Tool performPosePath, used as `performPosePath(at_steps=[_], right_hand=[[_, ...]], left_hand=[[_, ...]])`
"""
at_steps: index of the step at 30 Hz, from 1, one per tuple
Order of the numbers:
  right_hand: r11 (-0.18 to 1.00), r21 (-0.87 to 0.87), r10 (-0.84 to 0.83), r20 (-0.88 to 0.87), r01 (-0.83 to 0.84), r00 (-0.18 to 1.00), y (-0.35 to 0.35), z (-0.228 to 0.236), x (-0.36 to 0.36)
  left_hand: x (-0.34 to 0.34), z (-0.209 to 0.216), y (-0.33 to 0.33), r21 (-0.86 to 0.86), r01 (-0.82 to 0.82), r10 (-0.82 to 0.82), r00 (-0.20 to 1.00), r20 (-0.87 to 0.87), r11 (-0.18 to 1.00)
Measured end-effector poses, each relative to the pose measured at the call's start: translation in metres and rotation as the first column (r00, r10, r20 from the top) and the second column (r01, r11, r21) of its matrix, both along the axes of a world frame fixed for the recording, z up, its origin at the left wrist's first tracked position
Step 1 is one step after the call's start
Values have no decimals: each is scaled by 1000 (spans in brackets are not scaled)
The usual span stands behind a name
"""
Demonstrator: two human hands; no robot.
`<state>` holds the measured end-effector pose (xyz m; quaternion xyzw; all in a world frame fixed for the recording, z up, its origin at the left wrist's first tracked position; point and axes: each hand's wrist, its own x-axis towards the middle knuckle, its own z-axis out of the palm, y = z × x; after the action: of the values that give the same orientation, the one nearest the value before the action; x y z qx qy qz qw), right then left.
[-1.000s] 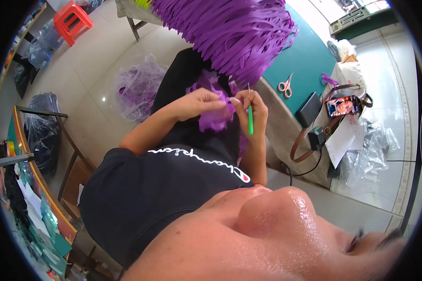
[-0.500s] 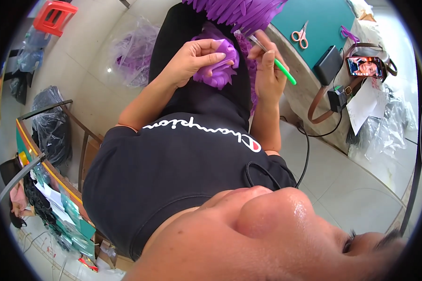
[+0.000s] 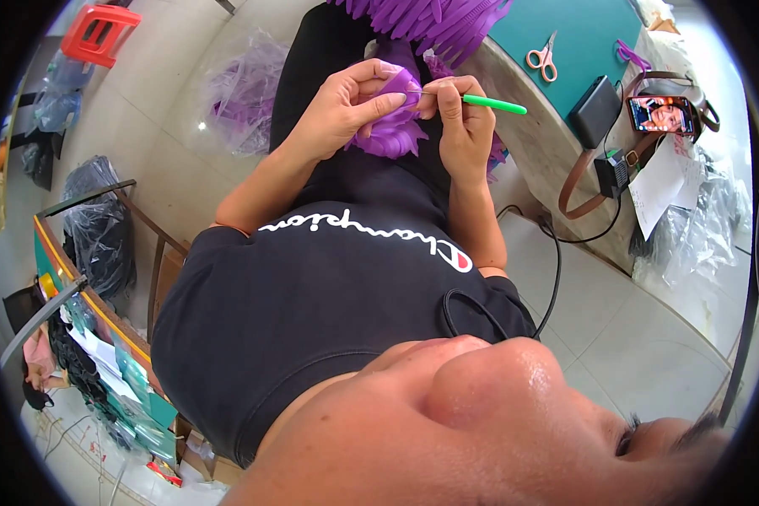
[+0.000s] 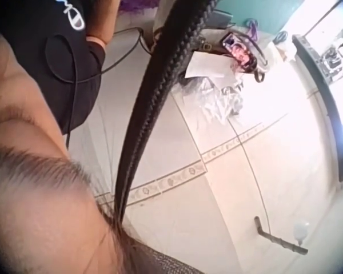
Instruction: Crocheting purple fabric strips using a green crochet hook at a workshop table.
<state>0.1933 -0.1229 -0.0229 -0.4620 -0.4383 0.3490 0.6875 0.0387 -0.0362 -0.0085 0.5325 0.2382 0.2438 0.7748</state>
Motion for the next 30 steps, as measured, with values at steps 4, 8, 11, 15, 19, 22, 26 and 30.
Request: performPosePath(at_steps=[4, 8, 11, 15, 19, 22, 26, 30], right_hand=[[1000, -26, -18, 14, 18, 1000, -1, 3, -3], [984, 77, -178, 487, 161, 855, 2, 2, 3], [969, 71, -233, 596, 238, 768, -2, 3, 8], [984, -41, -166, 146, 173, 975, -6, 12, 9], [960, -15, -269, 242, 281, 932, 0, -1, 14], [927, -27, -351, 288, 373, 891, -4, 0, 19], [868, -289, -174, 584, 403, 793, -5, -28, 48], [935, -337, 117, 589, 111, 800, -16, -120, 61]], left_hand=[[-1, -3, 0, 35, 2, -2, 1000, -4, 999], [-1, -4, 0, 106, 11, -7, 999, -37, 994], [0, 2, -4, 60, -24, 22, 999, 32, 998], [-1, 0, -2, 62, 31, -31, 999, 6, 998], [-2, 1, -2, 69, 65, -65, 998, 3, 995], [-2, 2, 0, 21, -13, 12, 998, 58, 1000], [-20, 7, 24, 90, -117, 109, 990, 88, 989], [-35, 33, 47, 131, -189, 173, 977, 125, 973]])
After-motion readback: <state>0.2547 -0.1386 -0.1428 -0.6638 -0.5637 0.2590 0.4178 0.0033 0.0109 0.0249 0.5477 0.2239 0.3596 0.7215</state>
